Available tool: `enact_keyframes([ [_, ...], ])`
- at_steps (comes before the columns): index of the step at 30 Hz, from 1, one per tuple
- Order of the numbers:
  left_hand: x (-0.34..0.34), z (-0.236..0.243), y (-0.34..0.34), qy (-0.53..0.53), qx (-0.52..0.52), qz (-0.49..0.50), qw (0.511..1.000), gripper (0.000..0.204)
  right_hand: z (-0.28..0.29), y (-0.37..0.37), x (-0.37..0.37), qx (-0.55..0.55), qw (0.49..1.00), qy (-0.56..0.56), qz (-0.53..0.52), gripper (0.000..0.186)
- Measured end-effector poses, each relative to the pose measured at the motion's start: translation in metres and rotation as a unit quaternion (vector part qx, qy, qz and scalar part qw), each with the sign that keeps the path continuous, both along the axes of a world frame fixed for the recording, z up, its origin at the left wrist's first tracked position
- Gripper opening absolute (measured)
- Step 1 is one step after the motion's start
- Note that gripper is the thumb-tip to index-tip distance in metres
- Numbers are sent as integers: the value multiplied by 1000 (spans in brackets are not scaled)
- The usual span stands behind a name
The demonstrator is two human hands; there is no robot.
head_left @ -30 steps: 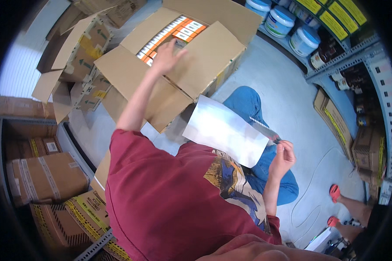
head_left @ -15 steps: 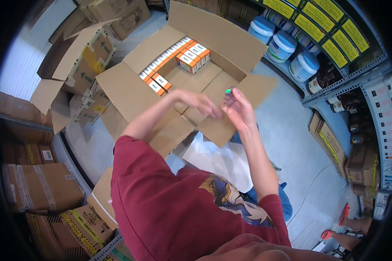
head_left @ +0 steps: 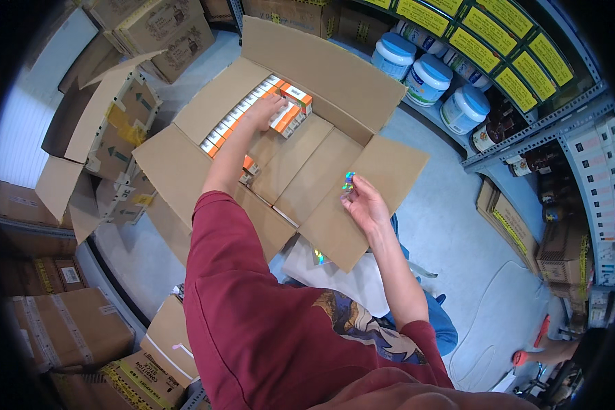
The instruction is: The person sits on the floor and repeatedly picks small boxes from a larger cardboard box, applies a holographic label to each box, and places the labeled boxes on the floor. The person handles the boxes and labels by hand.
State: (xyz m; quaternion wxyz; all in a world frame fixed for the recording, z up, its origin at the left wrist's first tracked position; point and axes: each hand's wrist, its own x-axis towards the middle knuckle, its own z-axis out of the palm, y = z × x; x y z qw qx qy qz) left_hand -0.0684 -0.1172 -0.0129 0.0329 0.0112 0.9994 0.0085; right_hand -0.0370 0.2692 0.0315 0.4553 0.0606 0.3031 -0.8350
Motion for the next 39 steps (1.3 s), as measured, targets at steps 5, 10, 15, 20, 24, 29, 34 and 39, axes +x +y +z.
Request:
enact_keyframes([
  [5, 17, 21, 11, 17, -32, -3, 999, 61, 5, 5, 4, -29, 1000, 11, 7, 16],
  [10, 25, 75, 41, 157, 302, 49, 939, 55, 72, 35, 15, -119, 991, 56, 36, 11],
  [15, 51, 180, 180, -3, 765, 115, 633, 59, 139, 92, 23, -51, 962, 266, -15, 9],
  [20, 39, 202, 283, -85, 684, -44, 723, 71, 151, 147, 29, 46, 936, 319, -142, 7],
  [24, 51, 196, 377, -149, 837, 1, 527, 58, 133, 214, 36, -42, 929, 267, -253, 6],
  [29, 55, 130, 453, -254, 935, 60, 240, 58, 103, 275, 70, -331, 885, 106, -311, 9],
  [34, 75, 44, 543, -134, 922, 121, 342, 53, 47, 268, 115, -293, 885, -23, -360, 18],
  [39, 130, 11, 580, -271, 901, 89, 327, 54, 5, 300, 153, -269, 874, 45, -403, 9],
])
